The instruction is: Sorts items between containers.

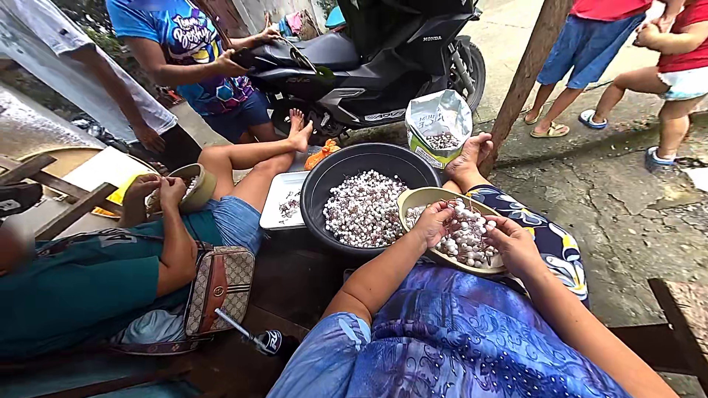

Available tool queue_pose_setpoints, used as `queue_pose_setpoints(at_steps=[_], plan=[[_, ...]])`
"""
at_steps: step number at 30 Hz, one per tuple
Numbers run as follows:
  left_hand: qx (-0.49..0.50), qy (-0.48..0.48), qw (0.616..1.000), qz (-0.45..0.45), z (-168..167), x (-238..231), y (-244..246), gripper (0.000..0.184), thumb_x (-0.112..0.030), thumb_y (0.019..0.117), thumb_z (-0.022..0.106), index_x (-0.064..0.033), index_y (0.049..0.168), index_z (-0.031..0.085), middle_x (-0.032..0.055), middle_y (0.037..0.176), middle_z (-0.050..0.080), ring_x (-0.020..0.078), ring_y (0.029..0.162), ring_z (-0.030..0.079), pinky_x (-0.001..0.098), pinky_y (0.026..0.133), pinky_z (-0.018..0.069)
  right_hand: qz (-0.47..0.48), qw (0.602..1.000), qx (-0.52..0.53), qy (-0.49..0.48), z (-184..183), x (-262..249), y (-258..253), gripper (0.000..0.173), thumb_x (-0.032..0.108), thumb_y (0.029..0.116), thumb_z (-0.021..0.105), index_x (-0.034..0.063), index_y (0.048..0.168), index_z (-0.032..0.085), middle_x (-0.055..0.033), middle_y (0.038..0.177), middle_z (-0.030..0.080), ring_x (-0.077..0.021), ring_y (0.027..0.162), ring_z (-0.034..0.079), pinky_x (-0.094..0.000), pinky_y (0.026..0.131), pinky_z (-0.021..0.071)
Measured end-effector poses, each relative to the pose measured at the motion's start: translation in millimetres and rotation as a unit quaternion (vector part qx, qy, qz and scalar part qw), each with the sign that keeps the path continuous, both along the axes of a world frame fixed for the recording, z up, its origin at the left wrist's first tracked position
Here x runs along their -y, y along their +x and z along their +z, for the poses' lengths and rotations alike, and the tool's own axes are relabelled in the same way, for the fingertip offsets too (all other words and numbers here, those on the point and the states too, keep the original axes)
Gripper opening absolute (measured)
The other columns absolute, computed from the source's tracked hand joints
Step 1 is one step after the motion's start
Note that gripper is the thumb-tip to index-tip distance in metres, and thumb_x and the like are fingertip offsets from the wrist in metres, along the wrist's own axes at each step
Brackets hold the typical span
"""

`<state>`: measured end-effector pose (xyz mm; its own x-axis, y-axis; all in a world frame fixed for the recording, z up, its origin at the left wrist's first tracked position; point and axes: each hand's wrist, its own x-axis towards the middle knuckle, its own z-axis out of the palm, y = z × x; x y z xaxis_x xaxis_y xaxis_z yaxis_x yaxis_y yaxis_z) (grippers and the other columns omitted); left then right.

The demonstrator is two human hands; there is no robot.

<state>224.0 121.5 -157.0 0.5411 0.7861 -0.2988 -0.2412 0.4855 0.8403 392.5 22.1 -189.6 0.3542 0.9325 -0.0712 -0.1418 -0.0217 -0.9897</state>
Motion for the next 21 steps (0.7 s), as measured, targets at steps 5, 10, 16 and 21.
queue_pose_setpoints(at_steps=[5, 10, 16, 21], plan=[[0.005, 0.002, 1.000, 0.027, -1.9, 0.0, -0.6, 0.020, -0.006, 0.1081, 0.044, -0.0026, 0.127, 0.049, 0.0087, 0.102, 0.061, 0.0170, 0.083, 0.064, 0.0344, 0.078, 0.0572, -0.048, 0.997, -0.048, 0.020, -3.2, -0.7, -0.8, 0.025, 0.002, 0.1032, 0.048, -0.0008, 0.128, 0.054, -0.0056, 0.101, 0.065, -0.0092, 0.079, 0.067, -0.0253, 0.071, 0.0587], [0.006, -0.002, 0.999, 0.033, -1.3, 1.6, -1.0, 0.021, -0.006, 0.1084, 0.043, -0.0032, 0.128, 0.049, 0.0084, 0.101, 0.061, 0.0167, 0.083, 0.064, 0.0340, 0.077, 0.0568, -0.080, 0.993, -0.078, 0.029, -3.7, -0.6, -1.8, 0.024, 0.005, 0.1054, 0.046, 0.0004, 0.128, 0.052, -0.0031, 0.096, 0.063, -0.0074, 0.072, 0.065, -0.0234, 0.067, 0.0577], [-0.006, -0.003, 1.000, 0.008, -0.7, 5.1, -1.5, 0.021, -0.007, 0.1079, 0.042, -0.0048, 0.128, 0.048, 0.0084, 0.102, 0.061, 0.0175, 0.085, 0.064, 0.0351, 0.079, 0.0565, -0.103, 0.991, -0.070, 0.048, -4.0, 2.0, -4.4, 0.030, 0.000, 0.1030, 0.047, -0.0018, 0.133, 0.048, -0.0066, 0.105, 0.060, -0.0088, 0.083, 0.066, -0.0260, 0.073, 0.0586], [-0.004, -0.021, 1.000, 0.000, 0.2, 5.5, -1.9, 0.021, -0.011, 0.1089, 0.039, -0.0075, 0.127, 0.050, 0.0076, 0.099, 0.063, 0.0176, 0.082, 0.065, 0.0341, 0.075, 0.0569, -0.149, 0.979, -0.126, 0.058, -3.6, 2.0, -3.3, 0.030, -0.005, 0.1012, 0.046, 0.0006, 0.130, 0.044, -0.0062, 0.107, 0.058, -0.0090, 0.082, 0.066, -0.0263, 0.074, 0.0592]])
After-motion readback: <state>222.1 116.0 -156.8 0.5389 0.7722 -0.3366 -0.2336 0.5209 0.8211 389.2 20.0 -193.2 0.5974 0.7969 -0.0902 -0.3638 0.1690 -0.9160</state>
